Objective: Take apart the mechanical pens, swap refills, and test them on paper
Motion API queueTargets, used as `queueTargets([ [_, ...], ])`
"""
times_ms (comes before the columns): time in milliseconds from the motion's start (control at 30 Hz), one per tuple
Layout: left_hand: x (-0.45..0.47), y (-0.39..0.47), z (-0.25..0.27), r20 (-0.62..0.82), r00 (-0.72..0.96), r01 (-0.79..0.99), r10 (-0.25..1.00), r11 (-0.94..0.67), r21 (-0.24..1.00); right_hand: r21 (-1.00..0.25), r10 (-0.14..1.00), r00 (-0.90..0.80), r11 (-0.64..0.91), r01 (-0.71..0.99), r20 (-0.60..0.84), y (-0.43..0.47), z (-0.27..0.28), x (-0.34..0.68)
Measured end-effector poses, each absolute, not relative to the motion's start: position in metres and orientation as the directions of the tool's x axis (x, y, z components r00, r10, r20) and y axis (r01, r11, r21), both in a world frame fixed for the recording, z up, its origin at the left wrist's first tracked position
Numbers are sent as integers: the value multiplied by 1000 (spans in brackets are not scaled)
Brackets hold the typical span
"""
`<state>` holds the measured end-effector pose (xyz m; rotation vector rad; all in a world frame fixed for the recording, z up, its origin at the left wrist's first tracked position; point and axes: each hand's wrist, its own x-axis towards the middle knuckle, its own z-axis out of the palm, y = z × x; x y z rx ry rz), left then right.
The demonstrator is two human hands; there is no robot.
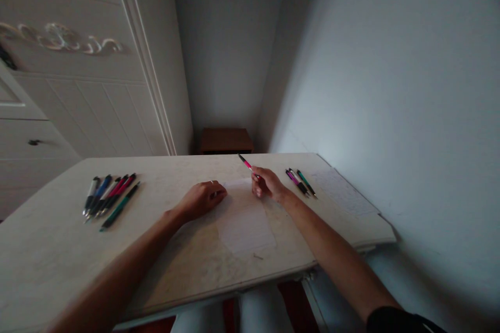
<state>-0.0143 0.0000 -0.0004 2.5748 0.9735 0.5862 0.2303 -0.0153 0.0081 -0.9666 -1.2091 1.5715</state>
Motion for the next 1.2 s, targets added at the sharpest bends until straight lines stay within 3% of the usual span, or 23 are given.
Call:
queueTargets([
  [100, -15, 2, -2, 267, 689, 538, 674, -722, 435, -1000, 967, -254, 5, -21, 10, -16, 2, 225],
  [233, -16, 3, -5, 287, 686, 530, 669, -729, 434, -986, 974, -157, 166, 8, 162, -13, 0, 225],
  [333, -17, 4, -7, 293, 685, 528, 667, -732, 431, -974, 975, -31, 218, -59, 220, -11, 6, 233],
  [533, -16, 4, -6, 311, 706, 491, 637, -756, 434, -858, 940, 174, 339, -385, 293, -34, 29, 259],
  [667, -15, 4, -5, 302, 706, 492, 641, -750, 442, -833, 907, 301, 397, -385, 293, -57, 41, 289],
  [767, -14, 4, -4, 293, 703, 502, 648, -744, 440, -861, 914, 328, 355, -364, 238, -65, 46, 322],
  [867, -14, 5, -5, 292, 703, 506, 649, -745, 435, -946, 896, 409, 267, -185, 173, -63, 46, 361],
  [933, -14, 4, -5, 299, 703, 501, 645, -748, 434, -988, 867, 475, 146, 41, 148, -58, 43, 385],
  [1000, -14, 4, -5, 312, 703, 496, 639, -755, 429, -939, 856, 497, -44, 342, 141, -53, 37, 402],
  [1200, -15, 4, -5, 285, 704, 509, 651, -742, 437, -798, 865, 494, -240, 553, 83, -31, 17, 416],
])
